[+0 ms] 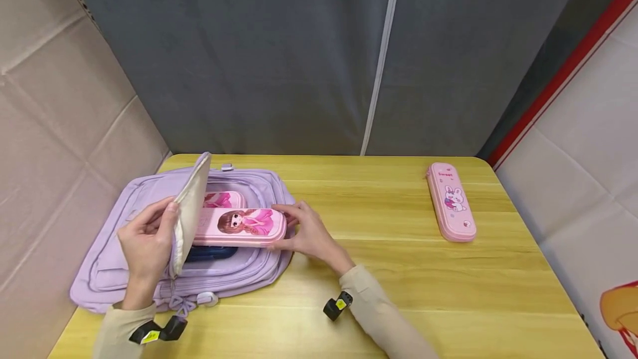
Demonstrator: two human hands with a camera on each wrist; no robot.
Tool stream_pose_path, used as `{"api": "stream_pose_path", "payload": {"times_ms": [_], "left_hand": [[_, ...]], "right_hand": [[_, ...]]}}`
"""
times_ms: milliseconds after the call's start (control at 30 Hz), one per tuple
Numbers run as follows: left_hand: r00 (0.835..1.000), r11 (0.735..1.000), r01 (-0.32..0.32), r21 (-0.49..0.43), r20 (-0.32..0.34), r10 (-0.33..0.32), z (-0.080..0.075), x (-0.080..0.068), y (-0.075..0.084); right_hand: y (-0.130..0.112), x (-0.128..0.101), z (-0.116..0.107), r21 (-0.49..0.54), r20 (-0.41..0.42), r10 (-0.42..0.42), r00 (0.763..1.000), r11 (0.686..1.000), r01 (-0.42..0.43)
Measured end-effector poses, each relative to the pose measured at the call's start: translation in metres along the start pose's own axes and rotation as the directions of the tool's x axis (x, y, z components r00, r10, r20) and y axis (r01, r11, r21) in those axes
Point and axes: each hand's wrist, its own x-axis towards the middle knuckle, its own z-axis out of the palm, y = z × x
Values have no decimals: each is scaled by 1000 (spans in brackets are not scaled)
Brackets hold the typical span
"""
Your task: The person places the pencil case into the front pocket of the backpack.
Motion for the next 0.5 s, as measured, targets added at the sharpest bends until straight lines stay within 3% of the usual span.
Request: {"api": "stream_pose_path", "payload": {"times_ms": [133, 300, 500], "left_hand": [[1000, 1000, 0, -13, -3, 0, 2, -1, 0], [1000, 999, -9, -35, 5, 9, 2, -1, -1], [1000, 999, -13, -30, 6, 14, 3, -2, -1]], "right_hand": [[1, 2, 7, 131, 6, -14, 1000, 991, 13], [5, 0, 11, 325, 40, -9, 999, 946, -5], [4, 2, 19, 383, 15, 27, 1000, 923, -30]]}}
